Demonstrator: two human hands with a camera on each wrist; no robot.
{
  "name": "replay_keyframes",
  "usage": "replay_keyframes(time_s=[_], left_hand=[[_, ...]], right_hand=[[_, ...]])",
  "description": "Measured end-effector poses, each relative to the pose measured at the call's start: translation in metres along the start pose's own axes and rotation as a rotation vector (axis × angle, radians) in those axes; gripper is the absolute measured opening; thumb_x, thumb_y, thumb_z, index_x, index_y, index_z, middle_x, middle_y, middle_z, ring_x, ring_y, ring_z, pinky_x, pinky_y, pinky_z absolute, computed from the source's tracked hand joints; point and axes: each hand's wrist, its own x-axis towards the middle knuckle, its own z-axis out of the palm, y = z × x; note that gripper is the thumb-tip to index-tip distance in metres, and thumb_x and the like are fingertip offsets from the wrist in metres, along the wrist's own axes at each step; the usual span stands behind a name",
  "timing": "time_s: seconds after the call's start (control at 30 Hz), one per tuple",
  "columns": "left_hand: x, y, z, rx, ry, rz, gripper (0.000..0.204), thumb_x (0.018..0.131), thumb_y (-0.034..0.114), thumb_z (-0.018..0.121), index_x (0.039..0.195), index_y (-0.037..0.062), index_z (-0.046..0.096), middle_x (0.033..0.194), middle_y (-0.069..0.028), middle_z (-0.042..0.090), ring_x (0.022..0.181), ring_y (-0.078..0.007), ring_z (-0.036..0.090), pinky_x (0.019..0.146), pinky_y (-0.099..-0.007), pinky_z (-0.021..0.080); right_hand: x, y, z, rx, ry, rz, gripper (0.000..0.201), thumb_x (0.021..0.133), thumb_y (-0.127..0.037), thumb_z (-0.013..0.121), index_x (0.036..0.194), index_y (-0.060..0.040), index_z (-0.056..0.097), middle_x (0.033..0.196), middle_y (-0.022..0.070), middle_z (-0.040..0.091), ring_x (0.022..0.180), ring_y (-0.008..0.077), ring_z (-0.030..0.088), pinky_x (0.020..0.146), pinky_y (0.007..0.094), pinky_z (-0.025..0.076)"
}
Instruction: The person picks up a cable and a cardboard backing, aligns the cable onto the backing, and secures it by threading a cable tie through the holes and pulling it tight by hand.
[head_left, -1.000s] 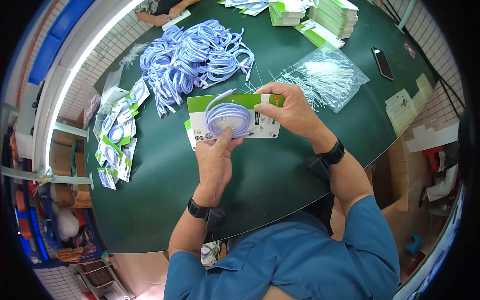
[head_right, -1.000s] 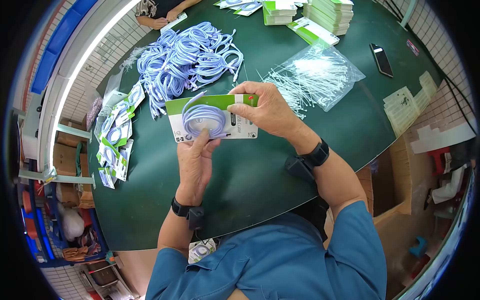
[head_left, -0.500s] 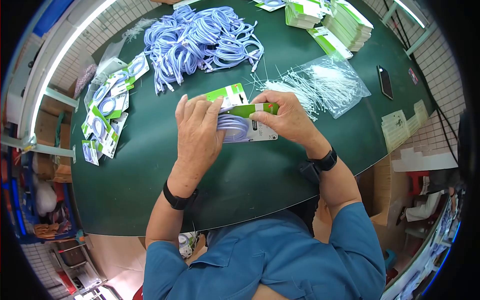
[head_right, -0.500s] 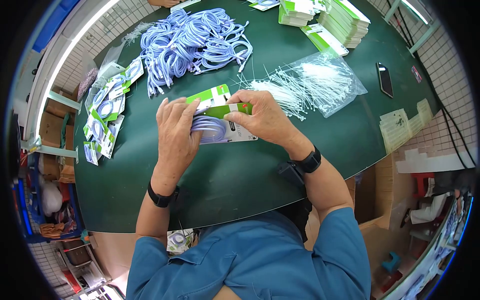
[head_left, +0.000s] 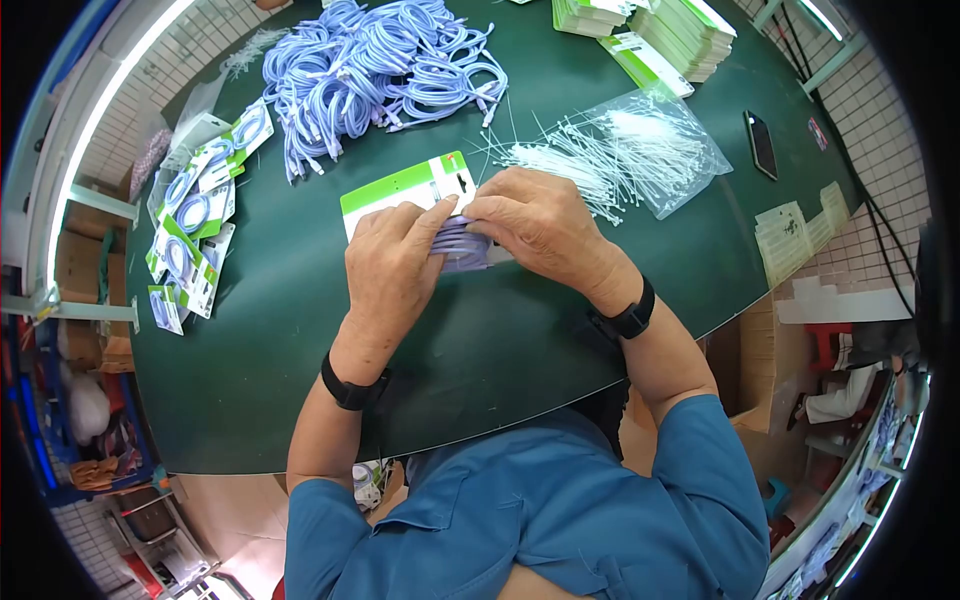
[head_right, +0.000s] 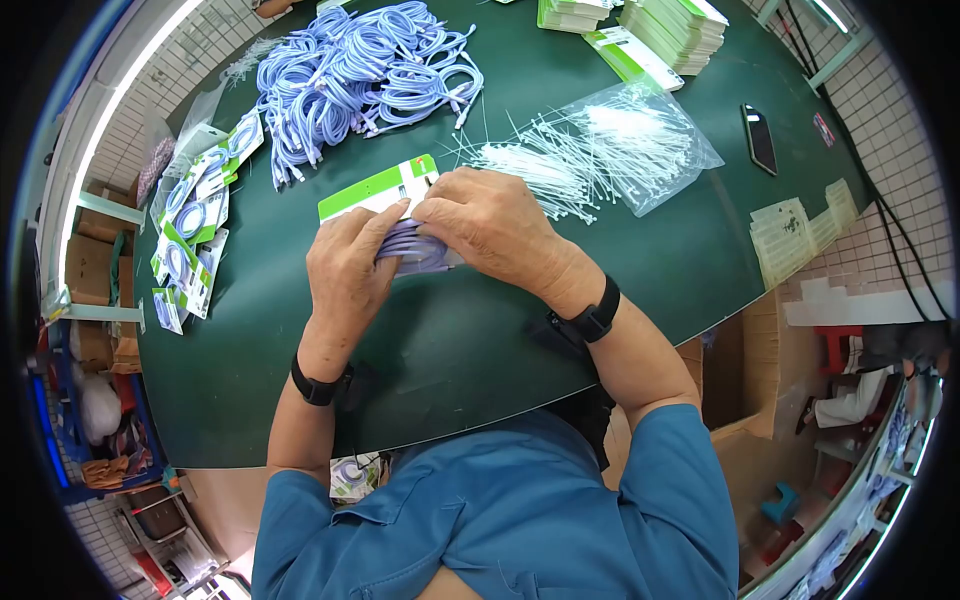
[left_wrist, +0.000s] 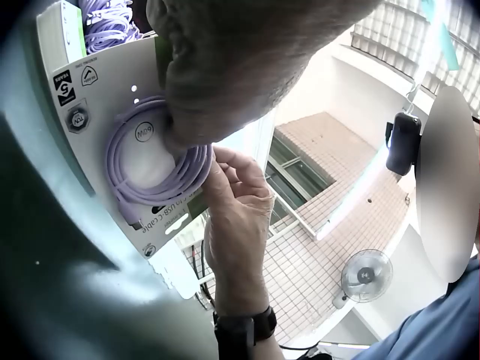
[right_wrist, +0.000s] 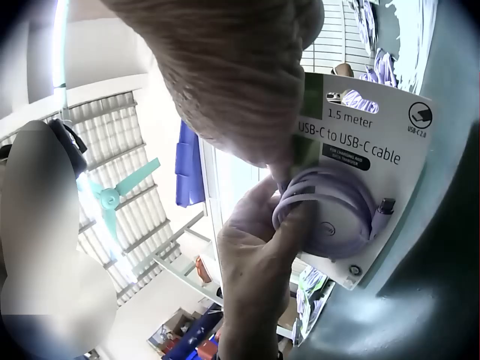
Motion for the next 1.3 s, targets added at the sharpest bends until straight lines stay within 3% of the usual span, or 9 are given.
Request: replay_keyframes(time_s=[0.23, 0.4, 0.63, 1.3], left_hand=[[-0.009, -0.001, 0.003, -0.149, 0.013, -0.181, 0.046, 0.072, 0.001, 0.079, 0.116, 0.0106, 0.068, 0.094, -0.0089, 0.068, 0.084, -0.0331, 0.067, 0.076, -0.0435, 0.053], [-0.016, -0.007, 0.007, -0.25, 0.052, -0.202, 0.042, 0.073, -0.001, 0.081, 0.111, 0.0086, 0.068, 0.097, -0.0107, 0.07, 0.089, -0.033, 0.07, 0.076, -0.0424, 0.055], [-0.017, -0.014, 0.008, -0.223, 0.136, -0.014, 0.036, 0.074, -0.001, 0.084, 0.106, 0.0058, 0.07, 0.103, -0.0097, 0.074, 0.089, -0.0298, 0.072, 0.076, -0.0396, 0.058], [-0.016, -0.008, 0.015, -0.059, 0.169, 0.046, 0.028, 0.07, -0.002, 0.079, 0.093, 0.0048, 0.065, 0.097, -0.0074, 0.071, 0.08, -0.0246, 0.071, 0.068, -0.0366, 0.057]], right_hand=[[0.0, 0.002, 0.003, 0.014, 0.006, 0.001, 0.02, 0.079, -0.005, 0.084, 0.095, -0.0073, 0.072, 0.094, 0.0067, 0.072, 0.081, 0.0263, 0.07, 0.068, 0.0357, 0.056], [-0.002, 0.006, 0.006, 0.125, 0.03, 0.034, 0.021, 0.078, 0.001, 0.084, 0.093, -0.005, 0.071, 0.095, 0.0079, 0.072, 0.082, 0.0253, 0.071, 0.067, 0.0343, 0.057], [-0.001, 0.008, 0.003, 0.161, -0.013, 0.059, 0.021, 0.078, 0.003, 0.085, 0.092, -0.0037, 0.071, 0.096, 0.0087, 0.072, 0.083, 0.0243, 0.071, 0.067, 0.0328, 0.057], [-0.001, 0.009, 0.001, 0.151, -0.105, 0.076, 0.022, 0.076, 0.001, 0.087, 0.092, -0.0047, 0.072, 0.098, 0.0073, 0.072, 0.087, 0.0239, 0.07, 0.07, 0.0333, 0.057]])
